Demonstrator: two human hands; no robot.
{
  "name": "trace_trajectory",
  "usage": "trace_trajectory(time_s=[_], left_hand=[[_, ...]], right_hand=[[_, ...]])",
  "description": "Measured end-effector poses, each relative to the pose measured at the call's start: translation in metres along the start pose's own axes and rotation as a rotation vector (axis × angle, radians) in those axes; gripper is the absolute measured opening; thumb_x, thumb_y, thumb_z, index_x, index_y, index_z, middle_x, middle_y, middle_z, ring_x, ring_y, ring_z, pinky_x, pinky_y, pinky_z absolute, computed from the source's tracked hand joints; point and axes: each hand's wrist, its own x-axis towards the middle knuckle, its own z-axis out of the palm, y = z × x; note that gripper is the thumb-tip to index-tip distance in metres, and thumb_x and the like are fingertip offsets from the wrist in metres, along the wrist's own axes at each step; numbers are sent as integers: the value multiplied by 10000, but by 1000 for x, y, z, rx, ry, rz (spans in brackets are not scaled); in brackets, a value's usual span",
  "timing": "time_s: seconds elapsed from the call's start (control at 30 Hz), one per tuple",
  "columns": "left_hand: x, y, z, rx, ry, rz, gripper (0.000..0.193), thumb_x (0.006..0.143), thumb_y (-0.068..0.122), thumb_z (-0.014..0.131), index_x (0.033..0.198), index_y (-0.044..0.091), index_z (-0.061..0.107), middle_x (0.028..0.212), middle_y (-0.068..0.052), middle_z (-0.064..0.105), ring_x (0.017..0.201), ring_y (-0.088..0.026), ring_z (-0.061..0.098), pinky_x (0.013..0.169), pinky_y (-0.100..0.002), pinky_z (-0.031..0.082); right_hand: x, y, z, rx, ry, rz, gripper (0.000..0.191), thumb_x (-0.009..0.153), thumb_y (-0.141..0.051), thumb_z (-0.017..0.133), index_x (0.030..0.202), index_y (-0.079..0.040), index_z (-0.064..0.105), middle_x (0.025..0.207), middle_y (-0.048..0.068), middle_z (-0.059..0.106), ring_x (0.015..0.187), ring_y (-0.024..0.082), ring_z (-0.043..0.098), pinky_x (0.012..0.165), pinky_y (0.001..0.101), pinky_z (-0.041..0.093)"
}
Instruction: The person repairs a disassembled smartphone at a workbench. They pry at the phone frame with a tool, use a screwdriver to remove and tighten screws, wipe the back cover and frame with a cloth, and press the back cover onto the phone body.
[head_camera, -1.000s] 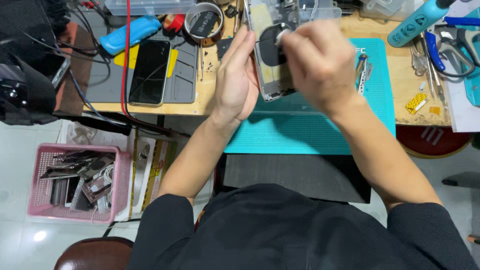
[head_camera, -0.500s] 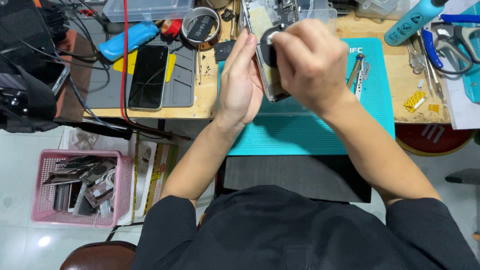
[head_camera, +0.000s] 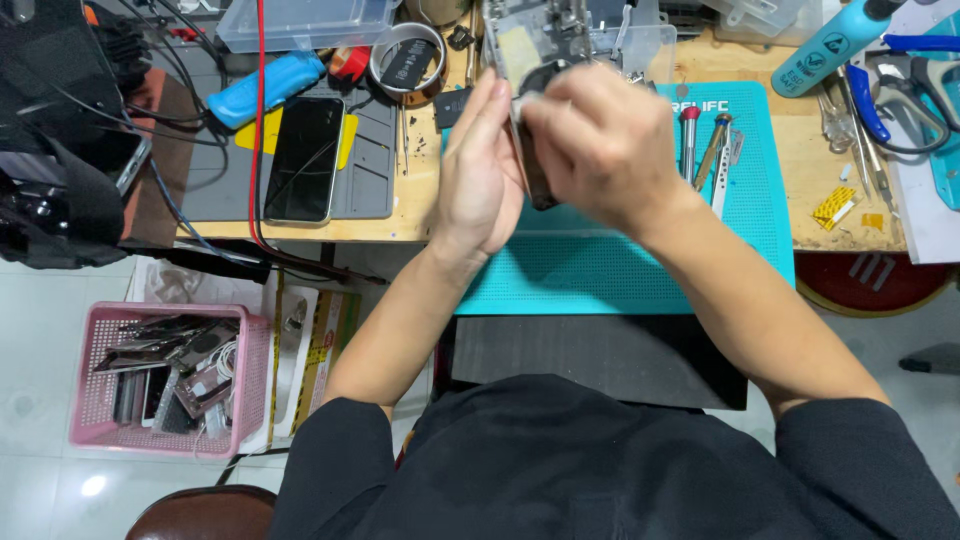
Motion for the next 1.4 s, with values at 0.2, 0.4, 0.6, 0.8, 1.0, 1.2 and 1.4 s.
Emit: trace_trajectory(time_s=[0.2, 0.4, 0.6, 0.8, 1.0, 1.2, 1.4], left_hand=[[1, 2, -5, 14, -30, 15, 338, 1210, 149, 385, 1496, -21, 450, 1388, -137, 611, 1284, -199, 604, 1147, -357, 475], [5, 33, -23, -88, -21, -104, 394, 1170, 268, 369, 1458, 24, 481, 1391, -166, 618, 1278, -267, 626, 1137, -432, 505], [3, 43, -22, -118, -70, -69, 386, 1187, 238, 374, 1515, 49, 451, 1418, -124, 615, 1318, -239, 608, 1184, -419, 481], [-1, 41, -20, -89, -78, -38, 404, 1193, 197, 356, 1560, 44, 422, 1447, -111, 600, 1349, -225, 589, 1169, -382, 468], [-4, 24, -14, -20, -99, -49, 373, 1213, 169, 369, 1544, 5, 419, 1386, -131, 609, 1280, -204, 605, 1147, -372, 487], [-1, 15, -6, -9, -17, -59, 378, 1190, 97, 391, 1548, -19, 433, 1407, -128, 611, 1278, -189, 616, 1128, -354, 503], [-5, 17, -3, -46, -101, -50, 292, 1223, 114, 400, 1472, -29, 452, 1331, -119, 621, 1210, -173, 624, 1078, -334, 511]], right_hand=[[-3, 2, -5, 34, -30, -47, 204, 837, 21, 775, 1023, -36, 715, 948, 87, 638, 822, 265, 644, 684, 362, 537], [-38, 15, -26, 163, 97, 241, 103, 940, 82, 741, 1009, 14, 709, 963, 125, 656, 753, 213, 615, 639, 318, 487], [-59, 38, -44, 380, 185, 499, 128, 1103, 121, 654, 1200, 61, 715, 1122, 96, 608, 839, 109, 594, 709, 237, 450], [-44, 20, -45, 638, 138, 458, 265, 945, 124, 667, 1178, -2, 662, 1180, 48, 568, 1033, 116, 670, 906, 246, 602], [-18, 13, -33, -1, -20, 29, 266, 906, 87, 863, 1098, -59, 751, 1075, 63, 724, 873, 261, 608, 758, 345, 507], [-6, 2, -15, -90, -60, -124, 226, 906, 4, 749, 1119, -69, 728, 1017, 44, 643, 938, 237, 556, 838, 366, 452], [1, 3, -15, -116, -36, -117, 203, 922, -43, 790, 1112, -73, 729, 1026, 51, 644, 919, 266, 555, 809, 399, 433]])
